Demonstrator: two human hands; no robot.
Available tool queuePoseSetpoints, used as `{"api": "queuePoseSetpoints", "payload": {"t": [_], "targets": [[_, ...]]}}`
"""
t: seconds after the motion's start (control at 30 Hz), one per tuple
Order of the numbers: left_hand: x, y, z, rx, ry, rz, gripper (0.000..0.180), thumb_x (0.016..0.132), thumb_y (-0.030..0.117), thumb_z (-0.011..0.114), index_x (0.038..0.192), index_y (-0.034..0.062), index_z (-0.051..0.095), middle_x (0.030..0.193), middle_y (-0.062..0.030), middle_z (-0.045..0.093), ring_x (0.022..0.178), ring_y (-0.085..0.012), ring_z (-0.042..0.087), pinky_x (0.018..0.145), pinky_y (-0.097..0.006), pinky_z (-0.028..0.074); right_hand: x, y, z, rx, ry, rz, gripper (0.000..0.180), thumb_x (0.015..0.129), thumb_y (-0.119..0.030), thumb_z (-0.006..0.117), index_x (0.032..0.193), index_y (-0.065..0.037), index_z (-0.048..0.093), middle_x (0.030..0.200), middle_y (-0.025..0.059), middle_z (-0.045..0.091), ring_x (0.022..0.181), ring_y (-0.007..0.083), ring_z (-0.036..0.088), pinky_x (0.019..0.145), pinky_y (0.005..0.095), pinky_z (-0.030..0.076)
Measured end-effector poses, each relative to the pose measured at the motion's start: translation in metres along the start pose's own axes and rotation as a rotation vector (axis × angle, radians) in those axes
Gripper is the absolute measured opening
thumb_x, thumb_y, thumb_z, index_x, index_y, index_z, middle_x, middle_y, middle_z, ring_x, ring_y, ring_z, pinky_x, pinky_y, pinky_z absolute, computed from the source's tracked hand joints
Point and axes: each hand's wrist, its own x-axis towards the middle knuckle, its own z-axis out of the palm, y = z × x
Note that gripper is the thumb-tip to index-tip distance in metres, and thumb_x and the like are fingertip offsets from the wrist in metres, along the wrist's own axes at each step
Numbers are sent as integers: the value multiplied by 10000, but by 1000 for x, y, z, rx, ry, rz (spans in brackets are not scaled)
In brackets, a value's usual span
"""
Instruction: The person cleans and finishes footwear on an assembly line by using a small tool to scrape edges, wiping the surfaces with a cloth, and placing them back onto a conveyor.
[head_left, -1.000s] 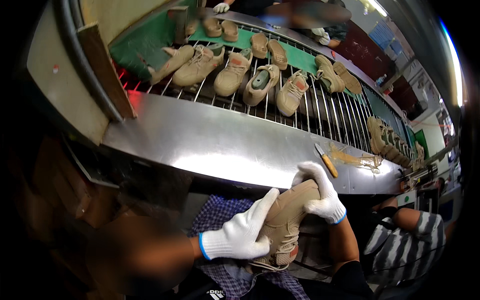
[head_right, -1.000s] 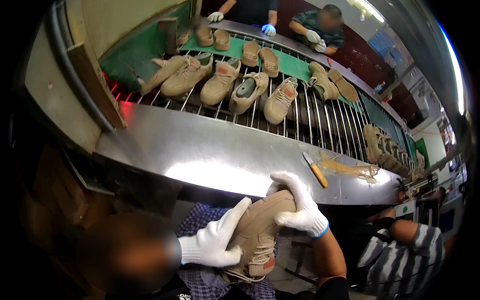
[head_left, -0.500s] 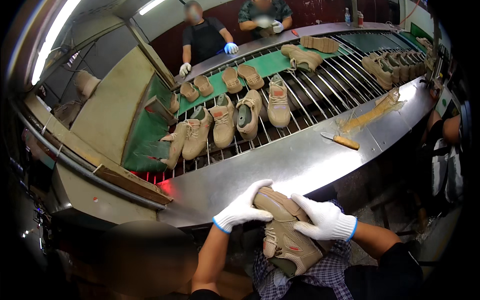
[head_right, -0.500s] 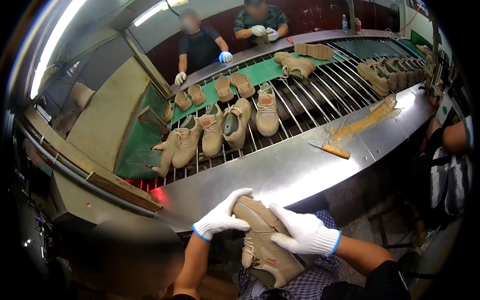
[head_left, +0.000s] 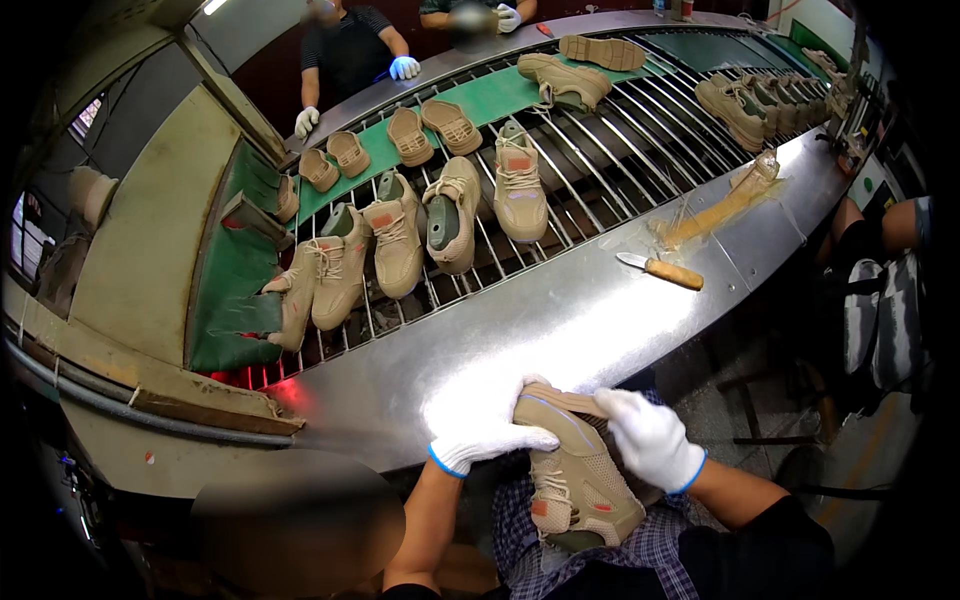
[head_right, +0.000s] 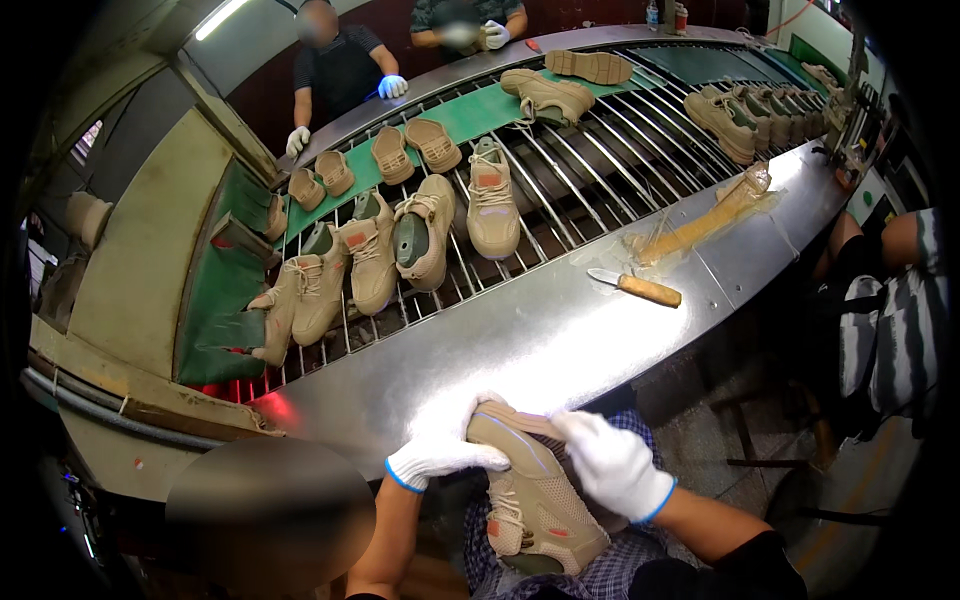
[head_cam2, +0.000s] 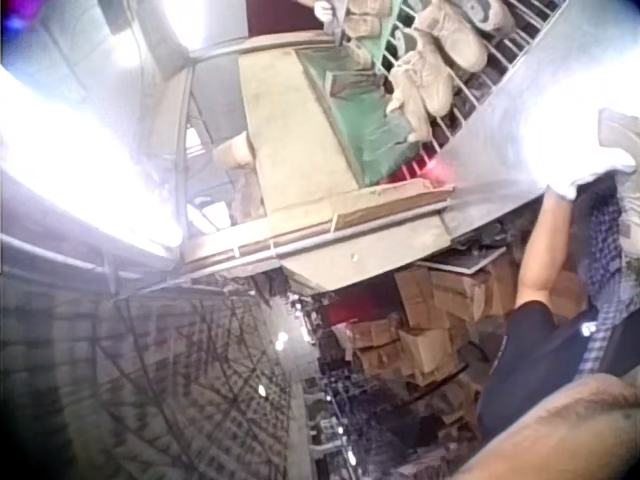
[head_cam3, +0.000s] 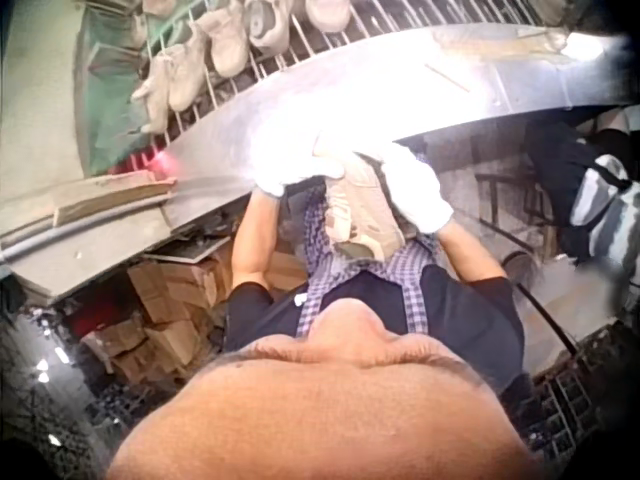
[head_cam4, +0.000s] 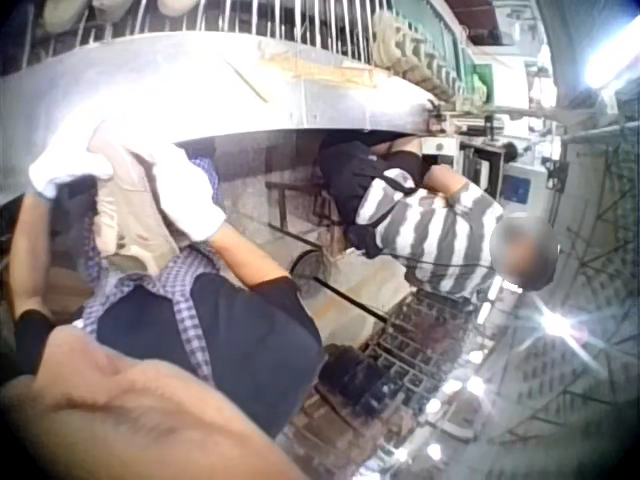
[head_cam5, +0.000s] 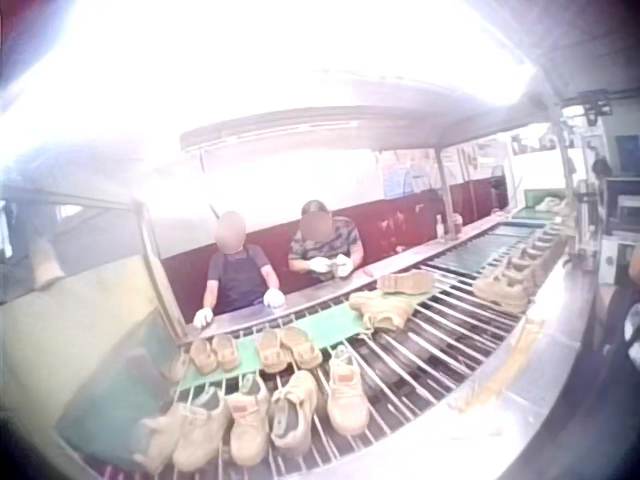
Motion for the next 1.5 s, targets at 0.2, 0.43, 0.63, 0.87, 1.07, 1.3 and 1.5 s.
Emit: {"api": "queuePoseSetpoints", "payload": {"t": [0.2, 0.43, 0.63, 0.87, 1.07, 1.3, 1.5], "targets": [[-2, -12, 3, -256, -71, -27, 854, 759, 340, 968, 1436, 23, 556, 1337, -162, 635, 1262, -265, 619, 1091, -395, 503, 52, -3, 9, -65, -114, -113, 418, 999, -178, 695, 1406, -100, 641, 1109, 172, 746, 877, 349, 758, 721, 422, 621], [-4, -10, 5, -200, 12, -35, 796, 805, 362, 921, 1435, 29, 567, 1326, -169, 652, 1244, -275, 638, 1081, -401, 514, 95, -23, 0, -33, -451, 155, 312, 1099, -348, 567, 1224, -81, 670, 907, 183, 751, 825, 378, 754, 722, 448, 609], [-13, -9, 10, -98, 129, 112, 683, 856, 314, 885, 1406, 24, 602, 1326, -161, 657, 1258, -268, 636, 1093, -389, 504, 38, -51, -36, 196, -312, 283, 543, 1053, -382, 624, 1442, -11, 546, 1135, 284, 720, 995, 427, 756, 905, 481, 615], [9, 16, 21, 323, 296, 293, 231, 999, 232, 680, 1052, 22, 761, 1014, -181, 743, 958, -370, 714, 865, -435, 566, -28, -48, 13, 96, -30, 9, 887, 957, -378, 759, 1577, 105, 348, 1331, 342, 625, 1082, 446, 724, 948, 444, 626], [13, 18, 31, 350, 445, 378, 275, 1015, 221, 640, 847, 33, 748, 769, -173, 683, 751, -388, 671, 709, -475, 533, 4, 58, 34, -2, 63, -411, 677, 870, -71, 778, 1478, 29, 497, 1102, 224, 723, 829, 385, 745, 669, 412, 641], [10, 25, 31, 459, 483, 262, 323, 1021, 268, 656, 795, 52, 736, 751, -169, 681, 732, -386, 670, 683, -478, 529, 4, -22, 3, -2, -183, -95, 600, 920, -154, 723, 1461, 21, 533, 901, 155, 698, 648, 297, 706, 546, 385, 589], [10, 26, 29, 489, 496, 248, 317, 1017, 258, 666, 789, 55, 748, 764, -155, 705, 749, -372, 686, 700, -462, 548, 14, -29, -8, -55, -276, -196, 606, 920, -194, 723, 1450, 35, 537, 855, 129, 669, 598, 271, 687, 504, 376, 572]]}}
